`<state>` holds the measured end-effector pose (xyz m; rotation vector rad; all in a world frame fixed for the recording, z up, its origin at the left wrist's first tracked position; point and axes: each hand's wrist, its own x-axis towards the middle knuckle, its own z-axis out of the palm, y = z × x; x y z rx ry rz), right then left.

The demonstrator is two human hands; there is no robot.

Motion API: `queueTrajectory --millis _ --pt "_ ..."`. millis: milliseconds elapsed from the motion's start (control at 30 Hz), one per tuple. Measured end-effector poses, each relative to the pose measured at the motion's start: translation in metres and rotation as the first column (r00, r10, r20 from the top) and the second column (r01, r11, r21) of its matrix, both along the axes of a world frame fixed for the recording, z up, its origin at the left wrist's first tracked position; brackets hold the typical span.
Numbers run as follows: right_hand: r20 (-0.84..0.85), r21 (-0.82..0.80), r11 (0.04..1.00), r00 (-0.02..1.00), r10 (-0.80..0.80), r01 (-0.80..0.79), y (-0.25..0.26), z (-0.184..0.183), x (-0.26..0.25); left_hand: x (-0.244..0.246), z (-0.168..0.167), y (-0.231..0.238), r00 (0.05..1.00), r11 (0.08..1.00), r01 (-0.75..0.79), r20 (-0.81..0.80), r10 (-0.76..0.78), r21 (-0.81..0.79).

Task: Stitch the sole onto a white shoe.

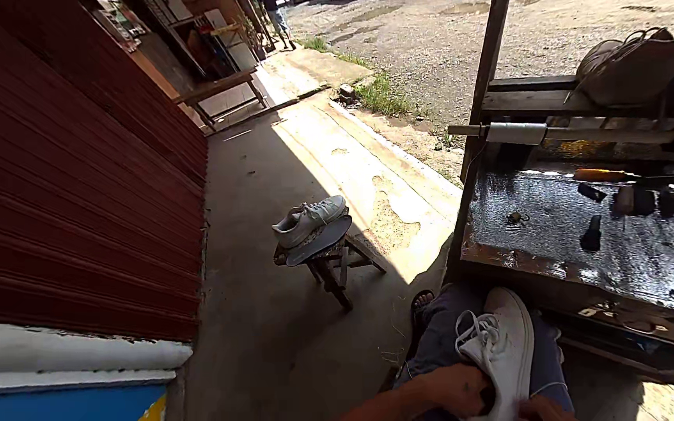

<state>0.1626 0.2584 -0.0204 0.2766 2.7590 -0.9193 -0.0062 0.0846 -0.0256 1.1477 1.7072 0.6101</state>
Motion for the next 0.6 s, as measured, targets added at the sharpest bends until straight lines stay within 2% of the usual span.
queueTrajectory --millis 100,200,267,333,467,533,600 --pt "0.003 0.097 0.994 0.999 0.048 -0.048 0.010 0.006 -0.014 -0.006 0.002 0.001 0.999 0.999 0.032 -0.028 -0.032 0.002" --pt "0.159 0.131 0.991 0.987 0.015 -0.036 0.017 0.023 -0.021 -0.003 0.007 0.001 1.000 1.000 -0.025 -0.006 0.025 0.010" --pt "0.237 0.143 0.989 0.969 -0.076 0.043 0.031 0.024 -0.019 -0.002 0.003 0.003 0.992 0.992 -0.123 0.006 0.124 -0.025" --pt "0.259 0.170 0.972 0.944 -0.205 0.165 0.049 0.014 0.008 0.006 -0.007 0.003 0.978 0.978 -0.204 0.030 0.205 -0.039" --pt "0.313 0.248 0.903 0.853 -0.417 0.350 0.087 -0.003 0.073 0.013 -0.013 0.004 0.979 0.978 -0.198 0.031 0.200 -0.060" --pt "0.336 0.148 0.935 0.873 -0.354 0.322 0.083 -0.010 0.088 0.012 -0.012 0.007 0.989 0.987 -0.148 -0.015 0.148 -0.066" --pt "0.330 -0.051 0.966 0.917 -0.225 0.255 0.067 -0.018 0.096 0.015 -0.011 0.007 0.983 0.994 -0.099 -0.159 0.091 -0.043"
